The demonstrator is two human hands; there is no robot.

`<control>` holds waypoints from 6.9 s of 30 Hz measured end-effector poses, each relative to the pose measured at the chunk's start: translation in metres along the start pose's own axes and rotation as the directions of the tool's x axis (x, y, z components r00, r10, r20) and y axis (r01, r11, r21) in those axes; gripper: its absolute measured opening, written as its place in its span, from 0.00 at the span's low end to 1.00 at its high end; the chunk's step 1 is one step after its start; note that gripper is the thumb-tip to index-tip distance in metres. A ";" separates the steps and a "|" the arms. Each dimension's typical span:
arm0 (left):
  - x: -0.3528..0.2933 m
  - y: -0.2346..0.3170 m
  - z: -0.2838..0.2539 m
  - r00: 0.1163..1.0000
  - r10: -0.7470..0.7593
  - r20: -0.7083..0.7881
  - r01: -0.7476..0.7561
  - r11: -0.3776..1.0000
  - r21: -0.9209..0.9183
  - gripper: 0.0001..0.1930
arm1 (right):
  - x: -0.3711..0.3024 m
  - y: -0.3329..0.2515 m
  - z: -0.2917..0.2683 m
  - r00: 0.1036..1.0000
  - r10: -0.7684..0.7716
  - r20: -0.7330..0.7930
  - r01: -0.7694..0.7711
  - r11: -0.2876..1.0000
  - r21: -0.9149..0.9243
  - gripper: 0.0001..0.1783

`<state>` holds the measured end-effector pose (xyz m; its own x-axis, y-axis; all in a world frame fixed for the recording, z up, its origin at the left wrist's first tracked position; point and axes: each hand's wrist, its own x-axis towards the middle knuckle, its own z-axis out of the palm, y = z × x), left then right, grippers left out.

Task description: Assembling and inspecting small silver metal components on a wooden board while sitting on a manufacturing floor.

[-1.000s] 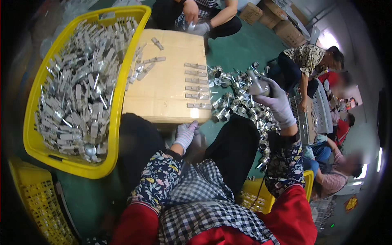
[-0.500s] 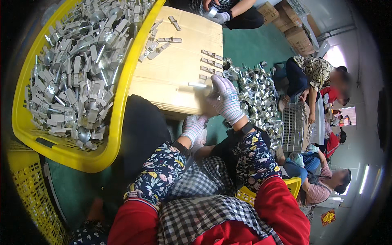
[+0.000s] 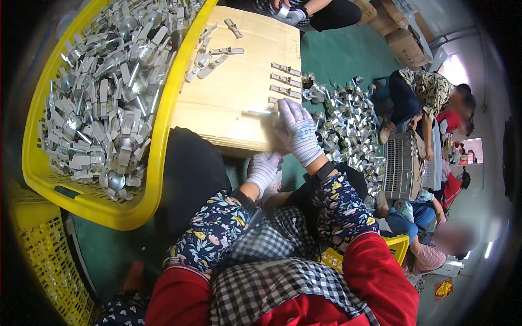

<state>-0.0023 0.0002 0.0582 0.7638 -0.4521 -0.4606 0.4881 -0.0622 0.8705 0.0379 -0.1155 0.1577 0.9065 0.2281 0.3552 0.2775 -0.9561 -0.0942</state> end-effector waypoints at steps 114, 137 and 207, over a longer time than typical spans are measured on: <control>0.144 0.190 -0.068 0.948 0.005 0.320 -0.279 0.498 0.821 0.34 | 0.124 0.061 -0.004 0.846 0.170 0.505 -0.037 0.964 -0.263 0.39; 0.166 0.184 -0.122 0.987 0.132 -0.094 -0.082 0.907 0.412 0.38 | 0.158 0.075 -0.004 0.663 0.237 0.710 -0.262 0.962 -0.076 0.35; 0.057 0.151 -0.032 0.969 0.055 0.241 -0.247 0.152 0.957 0.18 | 0.074 0.008 -0.057 0.628 0.227 0.744 -0.150 0.974 -0.171 0.33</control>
<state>0.1289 -0.0065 0.1582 0.6651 -0.6558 -0.3571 -0.5184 -0.7497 0.4114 0.0887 -0.1171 0.2365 0.8693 0.0628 -0.4903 0.0801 -0.9967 0.0142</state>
